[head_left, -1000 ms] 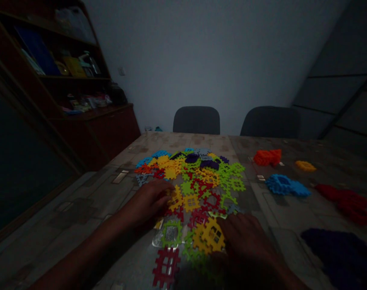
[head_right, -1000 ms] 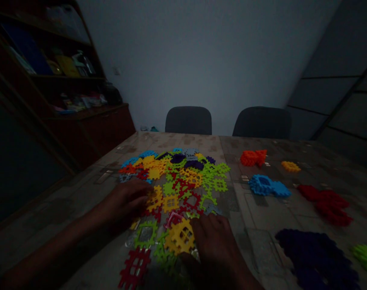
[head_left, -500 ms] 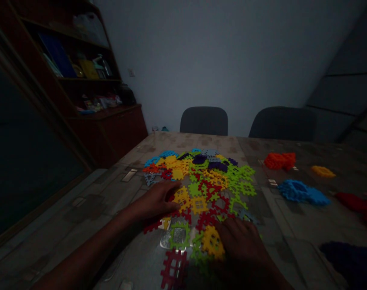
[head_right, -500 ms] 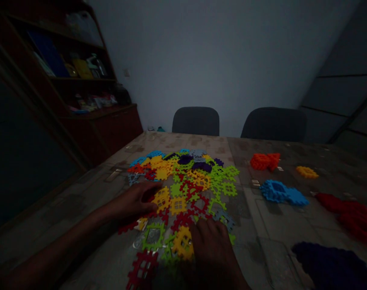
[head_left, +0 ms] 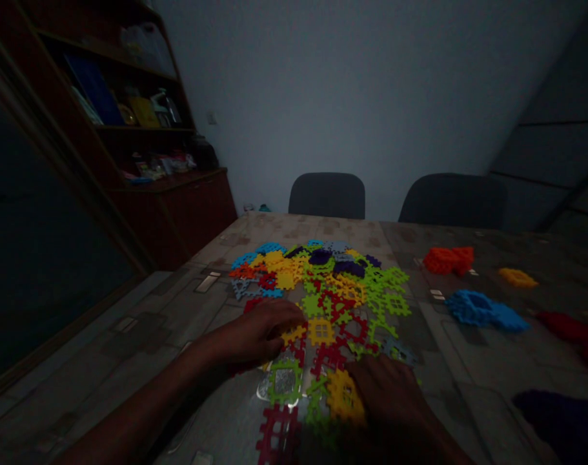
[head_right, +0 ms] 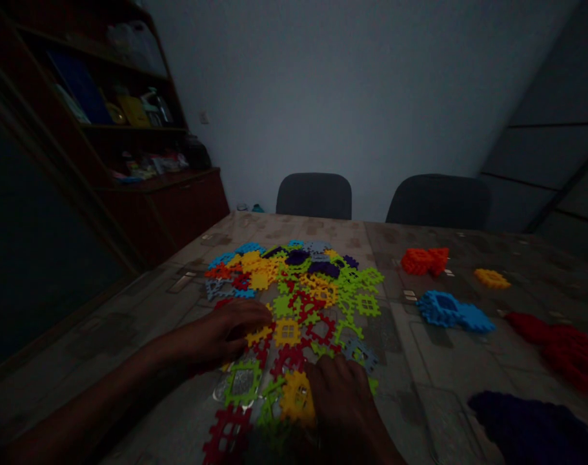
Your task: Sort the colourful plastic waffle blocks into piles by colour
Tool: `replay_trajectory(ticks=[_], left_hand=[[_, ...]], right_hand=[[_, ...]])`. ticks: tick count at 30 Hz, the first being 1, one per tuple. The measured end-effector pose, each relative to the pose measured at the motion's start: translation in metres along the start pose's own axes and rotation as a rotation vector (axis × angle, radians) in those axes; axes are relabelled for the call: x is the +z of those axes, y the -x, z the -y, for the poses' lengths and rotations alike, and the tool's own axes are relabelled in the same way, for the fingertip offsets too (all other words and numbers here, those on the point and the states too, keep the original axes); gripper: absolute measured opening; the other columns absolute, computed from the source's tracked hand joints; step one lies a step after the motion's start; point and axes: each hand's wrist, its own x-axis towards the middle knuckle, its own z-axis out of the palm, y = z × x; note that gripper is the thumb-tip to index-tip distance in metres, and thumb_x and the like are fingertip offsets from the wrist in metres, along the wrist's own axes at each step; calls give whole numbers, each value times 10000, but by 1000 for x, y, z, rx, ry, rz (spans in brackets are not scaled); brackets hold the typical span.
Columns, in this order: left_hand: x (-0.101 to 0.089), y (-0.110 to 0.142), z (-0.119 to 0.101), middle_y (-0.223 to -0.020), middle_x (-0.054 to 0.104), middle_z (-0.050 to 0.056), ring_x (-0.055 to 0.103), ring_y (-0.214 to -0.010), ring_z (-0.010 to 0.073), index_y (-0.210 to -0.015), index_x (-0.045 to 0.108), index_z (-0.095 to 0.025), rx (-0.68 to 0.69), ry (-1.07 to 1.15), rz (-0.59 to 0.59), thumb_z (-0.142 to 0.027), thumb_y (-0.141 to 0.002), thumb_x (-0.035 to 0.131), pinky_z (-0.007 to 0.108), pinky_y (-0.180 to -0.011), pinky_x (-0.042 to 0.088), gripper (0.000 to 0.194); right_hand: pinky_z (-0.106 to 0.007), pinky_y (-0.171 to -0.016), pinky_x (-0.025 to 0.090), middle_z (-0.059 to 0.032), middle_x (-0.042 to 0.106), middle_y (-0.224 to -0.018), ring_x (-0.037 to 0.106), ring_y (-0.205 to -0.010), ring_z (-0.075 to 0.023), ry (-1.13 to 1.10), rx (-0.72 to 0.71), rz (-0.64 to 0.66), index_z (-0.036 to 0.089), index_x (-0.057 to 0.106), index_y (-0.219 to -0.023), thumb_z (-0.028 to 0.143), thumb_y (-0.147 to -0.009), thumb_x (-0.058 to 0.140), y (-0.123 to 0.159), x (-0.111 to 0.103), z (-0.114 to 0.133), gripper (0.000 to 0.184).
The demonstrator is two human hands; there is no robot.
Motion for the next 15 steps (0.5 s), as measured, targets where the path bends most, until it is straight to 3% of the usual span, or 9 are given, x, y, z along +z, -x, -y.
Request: replay_trajectory(ticks=[6,11,15], left_hand=[[-2,2,-6,-1137,548,45,551,-1017,223,-1257,596,-267,-117,-42,0,-109,-791,668,328,-893,463,498],[-2,3,-9,-1047,557,40,540,-913,195,-982,617,-200,-136,-56,-86,-129,-845,581,287,-790,416,158],[0,2,-11,-880,566,15,506,-781,180,-891,560,-189,-174,-30,-150,-237,-890,578,285,-683,353,52]], right_hand=[[-380,-778,372,-37,635,-951,580,-868,-259,-29,2,-5,220,521,-1038,216,-654,674,-2,-2,6,413],[-403,-791,370,-56,633,-924,572,-859,-268,19,27,-61,204,530,-1011,215,-684,665,-2,-8,1,355],[-429,-798,377,-67,638,-942,579,-871,-286,24,63,-25,188,567,-1047,256,-690,710,-4,-15,-1,390]])
